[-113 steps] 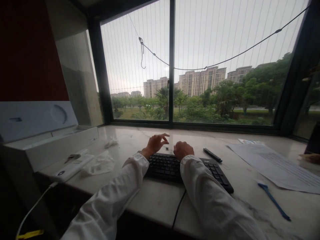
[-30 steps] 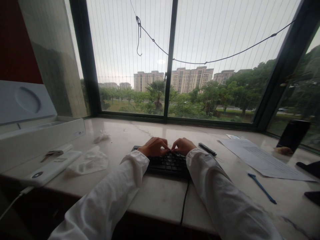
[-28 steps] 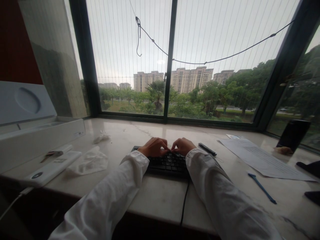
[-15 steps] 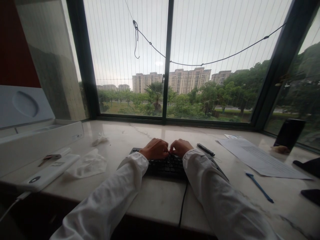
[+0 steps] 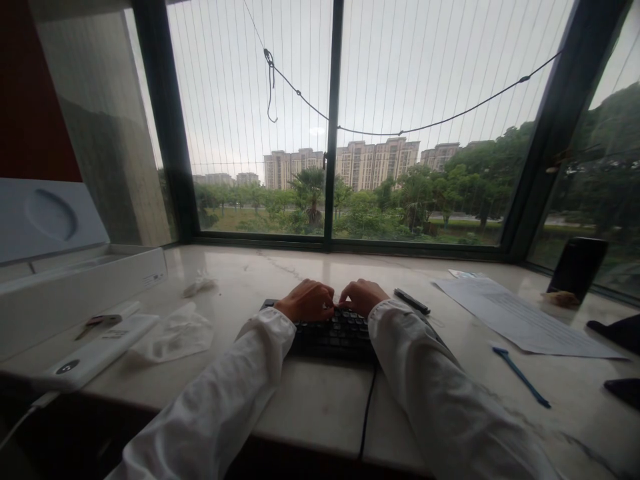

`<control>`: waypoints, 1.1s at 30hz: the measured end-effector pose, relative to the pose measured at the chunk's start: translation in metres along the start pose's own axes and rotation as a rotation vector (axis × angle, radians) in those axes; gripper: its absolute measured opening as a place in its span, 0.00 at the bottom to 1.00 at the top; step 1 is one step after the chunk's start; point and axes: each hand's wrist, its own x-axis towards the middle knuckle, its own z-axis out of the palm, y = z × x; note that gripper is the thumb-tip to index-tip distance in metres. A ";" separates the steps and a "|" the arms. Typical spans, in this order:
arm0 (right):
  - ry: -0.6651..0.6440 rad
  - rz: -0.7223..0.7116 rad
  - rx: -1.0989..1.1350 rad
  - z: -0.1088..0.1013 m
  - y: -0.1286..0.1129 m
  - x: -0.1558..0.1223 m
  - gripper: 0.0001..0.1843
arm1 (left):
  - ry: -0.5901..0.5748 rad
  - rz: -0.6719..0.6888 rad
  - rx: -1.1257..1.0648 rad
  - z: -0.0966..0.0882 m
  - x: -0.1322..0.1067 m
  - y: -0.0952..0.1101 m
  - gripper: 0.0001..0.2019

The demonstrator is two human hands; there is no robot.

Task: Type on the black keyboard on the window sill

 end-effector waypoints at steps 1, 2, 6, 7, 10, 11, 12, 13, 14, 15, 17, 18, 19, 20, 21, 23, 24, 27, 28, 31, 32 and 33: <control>0.001 0.002 0.002 0.001 0.000 0.000 0.14 | -0.004 0.005 -0.001 0.000 0.000 0.000 0.11; 0.000 0.003 0.003 0.001 0.001 0.001 0.14 | -0.004 0.009 0.000 0.000 0.000 0.000 0.11; -0.015 0.014 0.025 0.003 0.002 0.003 0.13 | 0.006 0.016 0.012 0.000 -0.001 -0.001 0.11; -0.018 0.015 0.033 0.003 0.002 0.003 0.13 | 0.007 0.015 0.013 0.000 -0.001 -0.001 0.11; -0.025 0.016 0.044 0.004 0.003 0.003 0.13 | 0.005 0.008 0.003 0.000 -0.002 -0.001 0.11; -0.025 0.014 0.043 0.004 0.003 0.003 0.13 | 0.005 0.007 0.000 0.000 -0.002 -0.001 0.11; -0.025 0.013 0.042 0.004 0.003 0.003 0.13 | 0.007 0.008 0.000 -0.001 -0.002 -0.001 0.11; -0.025 0.010 0.041 0.004 0.004 0.004 0.13 | 0.010 0.008 0.001 -0.001 -0.002 -0.001 0.11; -0.024 0.008 0.040 0.005 0.004 0.004 0.13 | 0.012 0.008 0.003 -0.001 -0.002 -0.001 0.11; -0.023 0.003 0.040 0.005 0.005 0.004 0.13 | 0.013 0.008 0.006 0.000 -0.002 -0.001 0.11; -0.020 -0.001 0.040 0.006 0.005 0.005 0.13 | 0.014 0.004 0.011 0.000 -0.002 -0.001 0.11; -0.018 -0.002 0.040 0.007 0.006 0.005 0.13 | 0.013 0.002 0.013 0.000 -0.002 -0.001 0.11; -0.016 -0.003 0.040 0.008 0.006 0.005 0.13 | 0.013 0.001 0.013 0.000 -0.002 -0.001 0.11; -0.015 -0.002 0.039 0.008 0.006 0.005 0.13 | 0.015 0.002 0.012 0.000 -0.002 -0.001 0.11; -0.015 -0.001 0.037 0.008 0.006 0.005 0.13 | 0.016 0.002 0.010 0.000 -0.002 -0.001 0.11; -0.014 0.003 0.034 0.008 0.006 0.005 0.14 | 0.018 0.006 0.003 0.000 -0.002 -0.001 0.11; -0.015 0.003 0.033 0.008 0.006 0.005 0.13 | 0.016 0.007 -0.001 -0.001 -0.002 0.000 0.11; -0.018 -0.001 0.023 0.006 0.005 0.004 0.12 | 0.001 -0.010 -0.006 -0.002 -0.001 0.002 0.11; -0.016 -0.006 0.016 0.005 0.004 0.003 0.12 | -0.007 -0.022 -0.005 -0.002 0.000 0.003 0.11; -0.029 -0.041 -0.024 -0.001 -0.003 0.000 0.11 | -0.021 -0.075 0.009 -0.002 0.003 0.007 0.11; -0.045 -0.052 -0.043 -0.004 -0.006 -0.001 0.11 | -0.024 -0.088 0.015 -0.002 0.005 0.009 0.11; -0.068 -0.057 -0.065 -0.007 -0.010 -0.003 0.12 | -0.028 -0.098 0.021 -0.003 0.006 0.010 0.11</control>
